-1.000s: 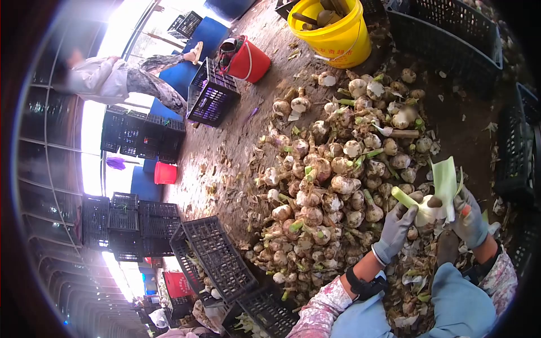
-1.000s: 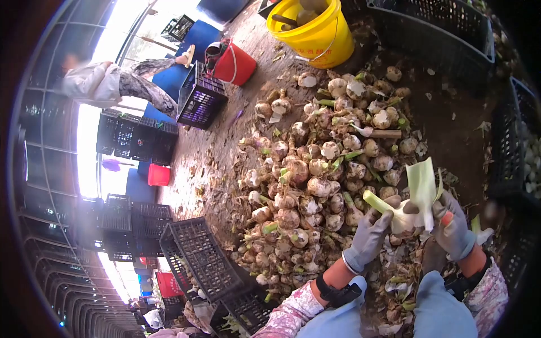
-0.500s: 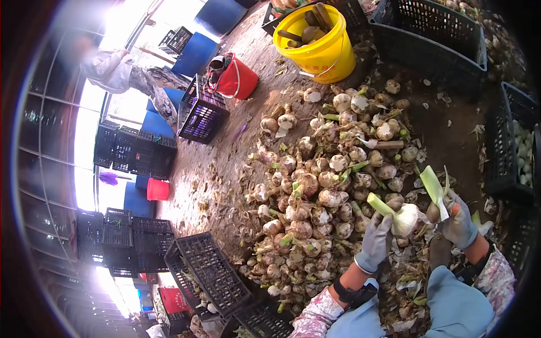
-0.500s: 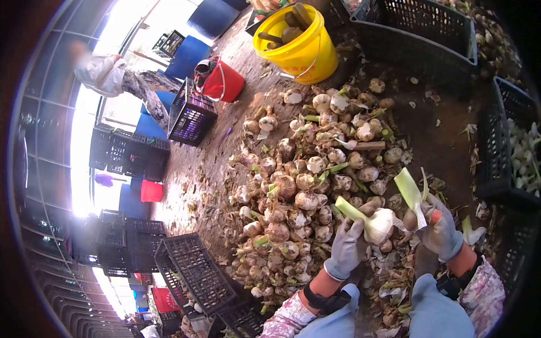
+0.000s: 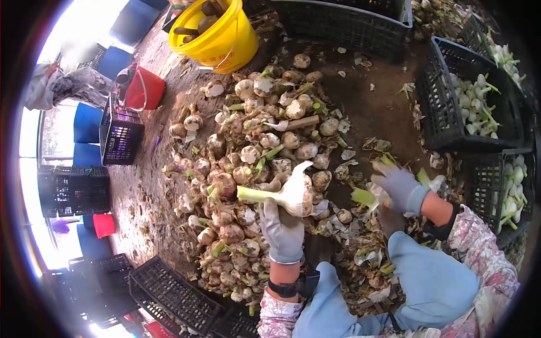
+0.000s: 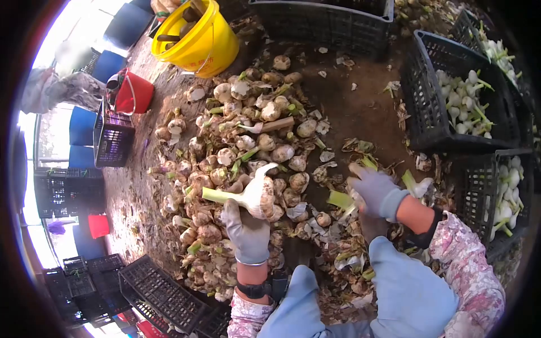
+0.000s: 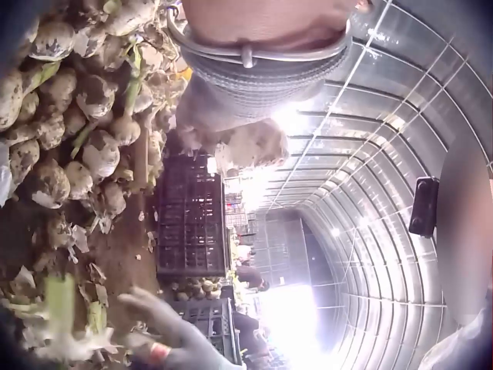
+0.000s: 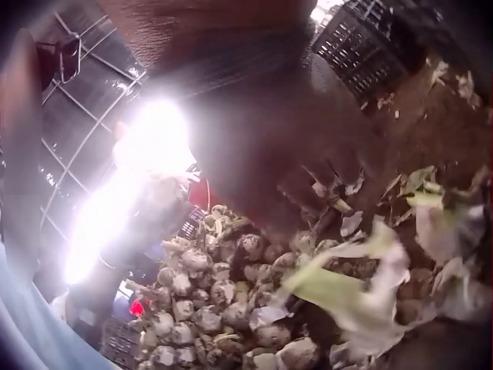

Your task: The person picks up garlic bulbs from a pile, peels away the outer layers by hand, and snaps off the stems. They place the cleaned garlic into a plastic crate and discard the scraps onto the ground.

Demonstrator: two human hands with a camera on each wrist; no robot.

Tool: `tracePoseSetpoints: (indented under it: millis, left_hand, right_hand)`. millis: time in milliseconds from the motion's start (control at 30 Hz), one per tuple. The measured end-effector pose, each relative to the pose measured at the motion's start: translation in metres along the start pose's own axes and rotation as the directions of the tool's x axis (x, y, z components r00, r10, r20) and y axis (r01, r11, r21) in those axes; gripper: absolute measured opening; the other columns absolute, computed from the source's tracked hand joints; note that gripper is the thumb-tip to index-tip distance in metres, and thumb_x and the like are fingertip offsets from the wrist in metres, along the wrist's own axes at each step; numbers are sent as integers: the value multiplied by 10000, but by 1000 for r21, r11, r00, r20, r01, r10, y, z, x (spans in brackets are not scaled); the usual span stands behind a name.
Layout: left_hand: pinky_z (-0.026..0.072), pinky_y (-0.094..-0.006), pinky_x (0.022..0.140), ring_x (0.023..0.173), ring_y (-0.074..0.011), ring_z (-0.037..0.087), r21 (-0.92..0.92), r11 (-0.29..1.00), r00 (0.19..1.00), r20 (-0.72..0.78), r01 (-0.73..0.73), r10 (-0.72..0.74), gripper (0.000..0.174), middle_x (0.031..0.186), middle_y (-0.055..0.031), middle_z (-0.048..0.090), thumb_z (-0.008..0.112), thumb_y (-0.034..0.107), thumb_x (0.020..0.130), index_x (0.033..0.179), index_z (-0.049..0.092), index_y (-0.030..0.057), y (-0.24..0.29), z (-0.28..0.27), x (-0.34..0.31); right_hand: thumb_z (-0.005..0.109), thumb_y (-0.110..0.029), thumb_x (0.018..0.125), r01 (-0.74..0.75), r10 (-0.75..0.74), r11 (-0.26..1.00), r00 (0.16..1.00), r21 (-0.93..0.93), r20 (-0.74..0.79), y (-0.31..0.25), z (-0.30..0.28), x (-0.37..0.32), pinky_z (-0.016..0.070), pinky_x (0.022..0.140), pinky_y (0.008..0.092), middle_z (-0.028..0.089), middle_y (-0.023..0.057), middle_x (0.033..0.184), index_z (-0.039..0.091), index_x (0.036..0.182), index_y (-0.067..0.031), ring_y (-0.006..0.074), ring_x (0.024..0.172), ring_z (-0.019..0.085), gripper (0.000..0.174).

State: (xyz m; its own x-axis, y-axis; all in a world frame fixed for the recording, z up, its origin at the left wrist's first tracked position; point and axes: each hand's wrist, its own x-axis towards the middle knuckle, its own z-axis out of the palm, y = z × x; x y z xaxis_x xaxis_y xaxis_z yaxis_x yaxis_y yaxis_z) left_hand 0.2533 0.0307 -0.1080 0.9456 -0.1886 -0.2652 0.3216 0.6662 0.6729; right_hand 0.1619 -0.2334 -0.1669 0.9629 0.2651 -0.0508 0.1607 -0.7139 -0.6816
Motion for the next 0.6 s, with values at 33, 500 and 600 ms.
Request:
tracePoseSetpoints:
  millis: [33,500,600]
  left_hand:
    - [416,-399,985,1182,-244,479,313,945,995,42,-100,91,358,1261,-143,473,455,259,959,1214,457,8,-2,-2,-1]
    - [340,-468,1006,1148,-357,497,626,495,764,633,-603,130,238,1129,-172,584,526,172,875,1031,585,2,-6,14,3]
    - [361,-479,984,1107,-369,517,630,441,735,669,-639,111,248,1090,-186,595,520,202,876,1006,591,4,-6,18,1]
  right_hand:
    - [620,-249,822,-45,48,998,995,44,-89,-11,-4,7,471,826,356,624,121,928,619,1014,-71,278,928,602,263]
    - [680,-228,823,-199,318,650,948,734,-25,-71,-13,62,462,653,266,665,80,837,673,1041,-31,94,732,584,294]
    - [691,-202,812,-157,315,700,943,696,-105,-71,-12,58,456,639,267,656,55,763,679,922,-8,84,695,558,223]
